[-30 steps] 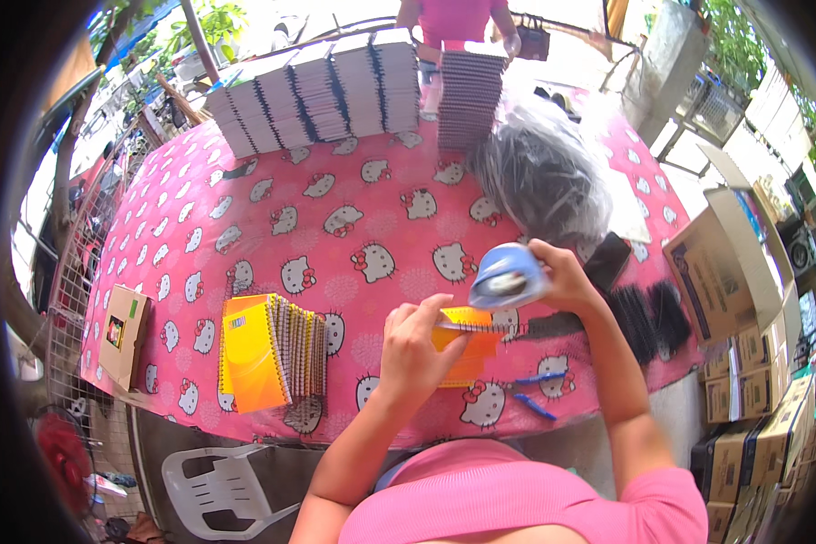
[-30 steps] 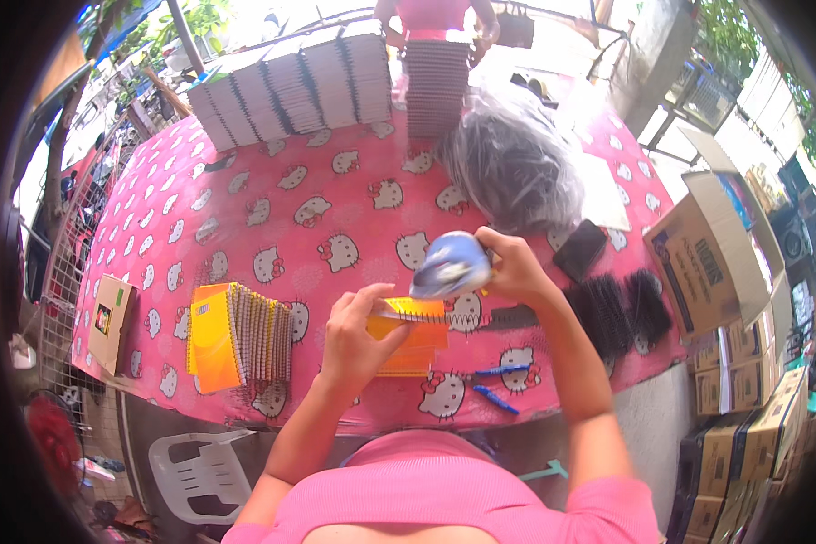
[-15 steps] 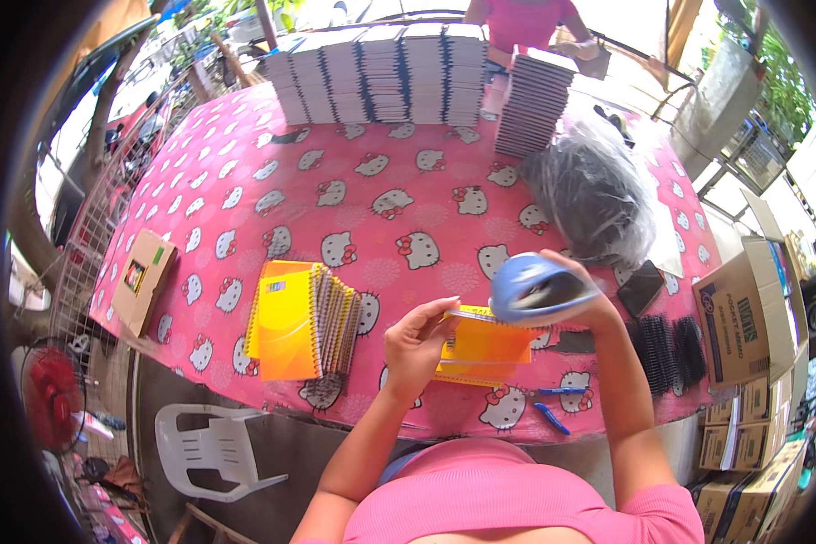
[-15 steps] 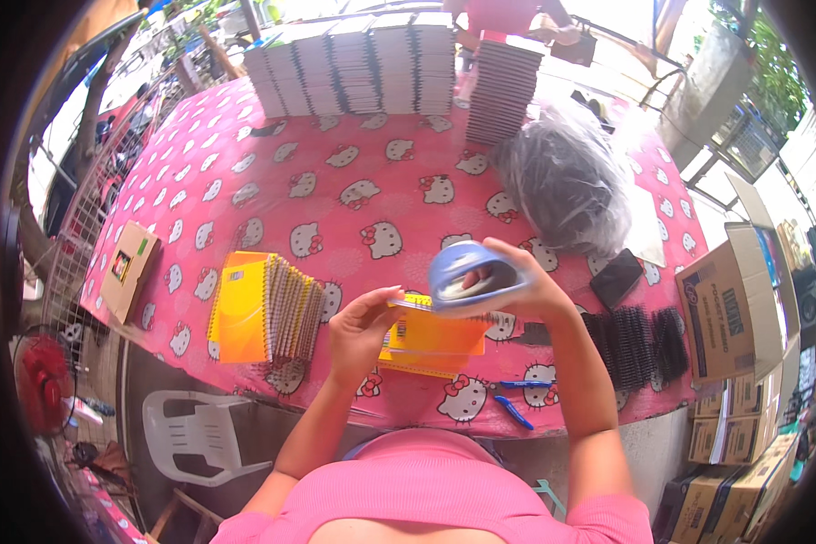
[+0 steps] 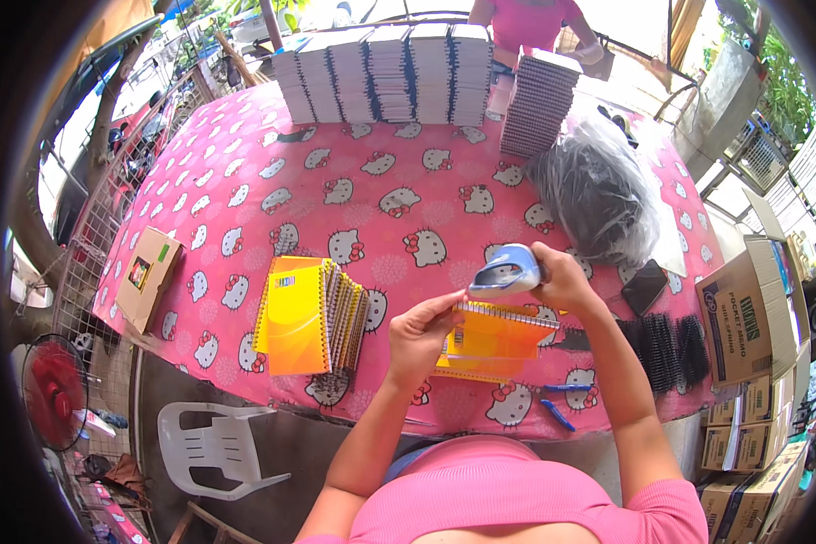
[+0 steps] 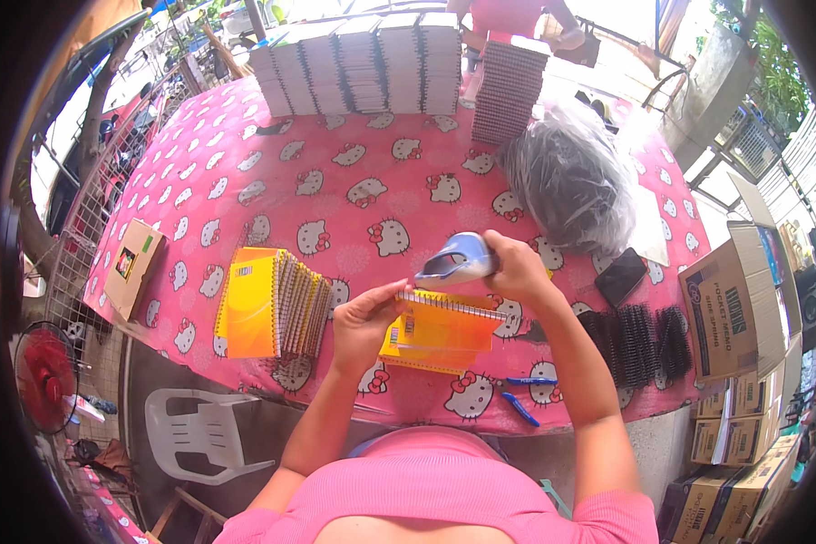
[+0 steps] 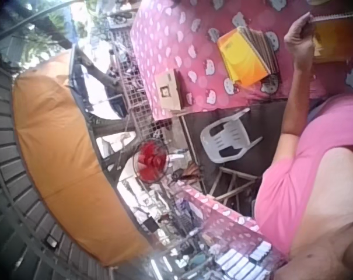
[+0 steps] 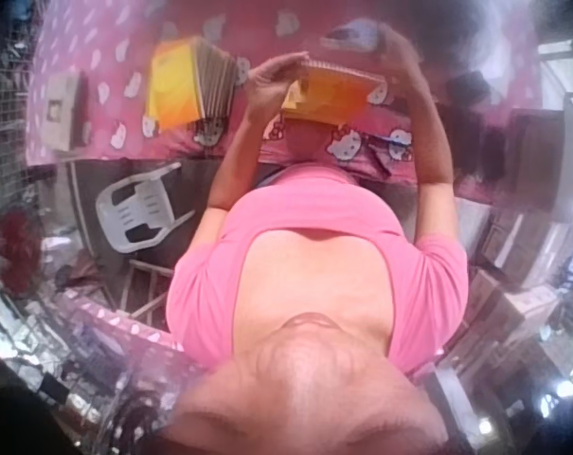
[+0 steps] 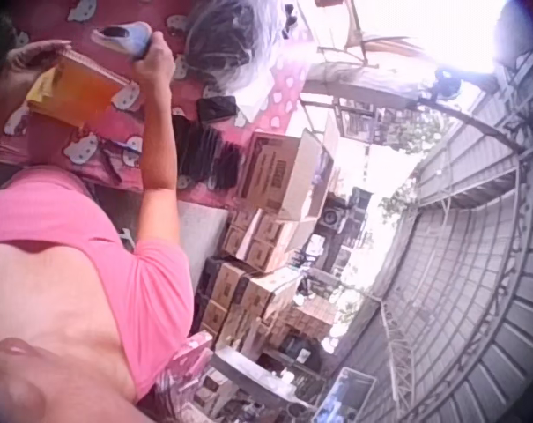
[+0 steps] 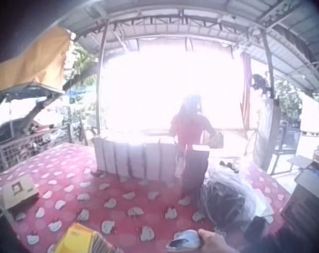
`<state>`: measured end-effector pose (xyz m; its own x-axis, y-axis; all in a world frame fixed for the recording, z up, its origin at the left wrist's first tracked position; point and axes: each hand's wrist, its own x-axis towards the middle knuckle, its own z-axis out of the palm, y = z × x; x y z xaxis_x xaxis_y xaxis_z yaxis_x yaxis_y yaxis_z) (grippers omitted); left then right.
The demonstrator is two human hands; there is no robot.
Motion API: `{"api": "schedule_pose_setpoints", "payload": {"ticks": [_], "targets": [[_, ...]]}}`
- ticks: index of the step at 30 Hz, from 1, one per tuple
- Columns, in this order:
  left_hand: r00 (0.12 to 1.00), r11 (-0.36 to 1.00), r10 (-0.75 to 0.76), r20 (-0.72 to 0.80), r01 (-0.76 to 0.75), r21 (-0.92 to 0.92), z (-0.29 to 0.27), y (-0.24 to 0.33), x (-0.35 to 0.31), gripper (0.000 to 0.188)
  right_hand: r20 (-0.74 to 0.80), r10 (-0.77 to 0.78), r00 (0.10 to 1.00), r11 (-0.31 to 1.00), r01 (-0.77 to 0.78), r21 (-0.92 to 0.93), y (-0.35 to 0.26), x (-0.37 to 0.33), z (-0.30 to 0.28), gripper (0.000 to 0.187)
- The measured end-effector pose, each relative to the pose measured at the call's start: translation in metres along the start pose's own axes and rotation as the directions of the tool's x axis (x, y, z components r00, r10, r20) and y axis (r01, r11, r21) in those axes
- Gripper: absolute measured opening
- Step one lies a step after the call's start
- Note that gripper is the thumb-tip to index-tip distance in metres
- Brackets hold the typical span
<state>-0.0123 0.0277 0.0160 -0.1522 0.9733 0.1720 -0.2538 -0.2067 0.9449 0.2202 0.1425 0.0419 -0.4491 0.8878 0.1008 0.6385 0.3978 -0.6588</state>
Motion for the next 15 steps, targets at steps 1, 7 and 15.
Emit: {"api": "schedule_pose_setpoints", "payload": {"ticks": [1, 7, 15], "targets": [[1.0, 1.0, -0.005, 0.016, 0.006, -0.023, 0.001, 0.0, 0.002, 0.028, -0.067, 0.058, 0.996, 0.979, -0.07, -0.192, 0.017, 0.001, 0.001, 0.032], [0.988, 0.988, 0.138, 0.073, -0.131, -0.083, 0.012, 0.003, 0.005, 0.025, -0.134, 0.009, 0.991, 0.881, -0.071, -0.467, 0.066, -0.054, 0.04, 0.046], [0.783, 0.631, 0.522, 0.337, -0.621, 0.465, 0.027, 0.025, -0.047, 0.022, -0.024, 0.098, 0.995, 0.893, -0.099, -0.439, 0.011, -0.233, 0.054, 0.058]]}}
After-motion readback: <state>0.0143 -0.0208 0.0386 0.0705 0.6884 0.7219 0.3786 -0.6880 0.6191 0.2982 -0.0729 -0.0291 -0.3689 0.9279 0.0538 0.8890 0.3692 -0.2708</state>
